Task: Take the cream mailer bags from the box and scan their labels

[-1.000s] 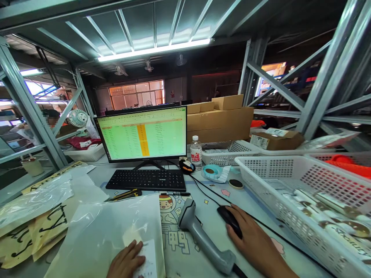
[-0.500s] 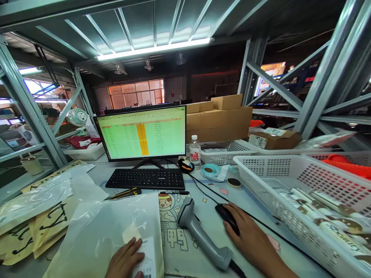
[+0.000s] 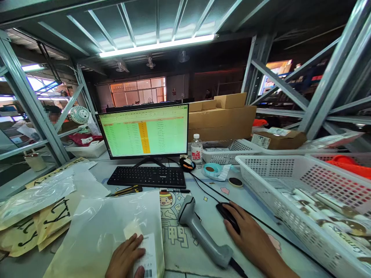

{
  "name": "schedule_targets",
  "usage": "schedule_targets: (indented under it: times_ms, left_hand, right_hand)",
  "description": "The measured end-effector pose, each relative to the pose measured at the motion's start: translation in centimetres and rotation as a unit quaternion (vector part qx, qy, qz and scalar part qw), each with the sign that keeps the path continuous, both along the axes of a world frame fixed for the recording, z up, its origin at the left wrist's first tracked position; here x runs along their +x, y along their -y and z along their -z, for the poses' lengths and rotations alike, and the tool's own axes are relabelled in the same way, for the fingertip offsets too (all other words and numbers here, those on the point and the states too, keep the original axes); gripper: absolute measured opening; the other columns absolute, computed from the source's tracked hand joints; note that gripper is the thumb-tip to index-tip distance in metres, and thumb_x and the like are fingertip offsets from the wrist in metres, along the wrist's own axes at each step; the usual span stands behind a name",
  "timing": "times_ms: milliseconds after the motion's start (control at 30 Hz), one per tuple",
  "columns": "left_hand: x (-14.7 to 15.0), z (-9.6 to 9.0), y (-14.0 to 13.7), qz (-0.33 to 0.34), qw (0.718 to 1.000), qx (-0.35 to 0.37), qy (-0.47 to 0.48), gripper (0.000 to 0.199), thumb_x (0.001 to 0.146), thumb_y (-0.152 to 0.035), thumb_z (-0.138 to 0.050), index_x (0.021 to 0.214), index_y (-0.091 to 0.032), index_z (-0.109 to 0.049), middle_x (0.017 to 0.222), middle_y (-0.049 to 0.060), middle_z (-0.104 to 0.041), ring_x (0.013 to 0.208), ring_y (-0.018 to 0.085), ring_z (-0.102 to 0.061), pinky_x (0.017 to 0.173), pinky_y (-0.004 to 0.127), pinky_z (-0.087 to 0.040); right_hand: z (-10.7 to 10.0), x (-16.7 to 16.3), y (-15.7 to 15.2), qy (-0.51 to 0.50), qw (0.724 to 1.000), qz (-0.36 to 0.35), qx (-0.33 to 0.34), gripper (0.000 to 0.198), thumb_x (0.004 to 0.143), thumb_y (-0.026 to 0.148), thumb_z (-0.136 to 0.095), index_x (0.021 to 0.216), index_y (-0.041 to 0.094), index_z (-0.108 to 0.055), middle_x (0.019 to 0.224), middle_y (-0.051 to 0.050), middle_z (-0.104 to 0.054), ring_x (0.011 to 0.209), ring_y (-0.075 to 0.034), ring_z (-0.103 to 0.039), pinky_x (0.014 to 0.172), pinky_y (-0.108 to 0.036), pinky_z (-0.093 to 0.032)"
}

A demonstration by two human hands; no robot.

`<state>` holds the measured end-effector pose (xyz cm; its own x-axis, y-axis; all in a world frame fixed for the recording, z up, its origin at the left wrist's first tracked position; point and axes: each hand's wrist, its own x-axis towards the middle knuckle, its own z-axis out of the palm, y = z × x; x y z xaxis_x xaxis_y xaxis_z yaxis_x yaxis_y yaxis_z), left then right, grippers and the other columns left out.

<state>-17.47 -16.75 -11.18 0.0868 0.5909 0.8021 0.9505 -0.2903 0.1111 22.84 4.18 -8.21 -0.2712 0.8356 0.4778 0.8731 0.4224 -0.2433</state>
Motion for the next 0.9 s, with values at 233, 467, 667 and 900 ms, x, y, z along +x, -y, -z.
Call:
schedule_targets:
  times_ms: [233,467,667,900]
  left_hand:
    - [-0.14,0.24,-0.04,0.009,1.0,0.011,-0.002,0.026,0.108,-0.032,-0.045,0.111,-0.025,-0.07,0.125,0.008,-0.078,0.12,0.028,-0.074,0.094,0.042,-0.061]
    - [-0.33,0.29,0.16,0.019,1.0,0.001,0.002,0.026,0.108,-0.033,-0.047,0.112,-0.025,-0.071,0.128,0.007,-0.077,0.123,0.028,-0.073,0.096,0.041,-0.061]
    - [-0.36,0.11,0.35,0.014,1.0,-0.013,-0.006,0.027,0.107,-0.031,-0.046,0.115,-0.025,-0.071,0.131,0.008,-0.076,0.124,0.029,-0.072,0.097,0.042,-0.061]
    - [-0.27,0.05,0.41,0.019,1.0,-0.017,0.001,0.024,0.105,-0.027,-0.048,0.115,-0.025,-0.07,0.133,0.008,-0.075,0.127,0.028,-0.07,0.099,0.042,-0.06]
  right_hand:
    - [0.29,0.12,-0.15,0.002,1.0,0.0,0.0,0.064,0.099,0.066,-0.039,0.142,0.026,-0.061,0.15,-0.01,-0.062,0.128,-0.031,-0.067,0.104,-0.05,-0.061]
    - [0.79,0.27,-0.43,0.013,1.0,0.005,0.012,0.066,0.099,0.065,-0.037,0.142,0.021,-0.061,0.15,-0.011,-0.062,0.129,-0.031,-0.067,0.103,-0.049,-0.061]
    - [0.69,0.22,-0.39,0.022,1.0,0.006,0.02,0.067,0.1,0.064,-0.036,0.145,0.021,-0.061,0.15,-0.011,-0.062,0.128,-0.031,-0.067,0.102,-0.048,-0.062]
    - [0.19,-0.03,-0.08,0.028,0.999,0.011,0.01,0.066,0.101,0.062,-0.036,0.145,0.02,-0.062,0.15,-0.011,-0.062,0.126,-0.03,-0.068,0.101,-0.048,-0.063]
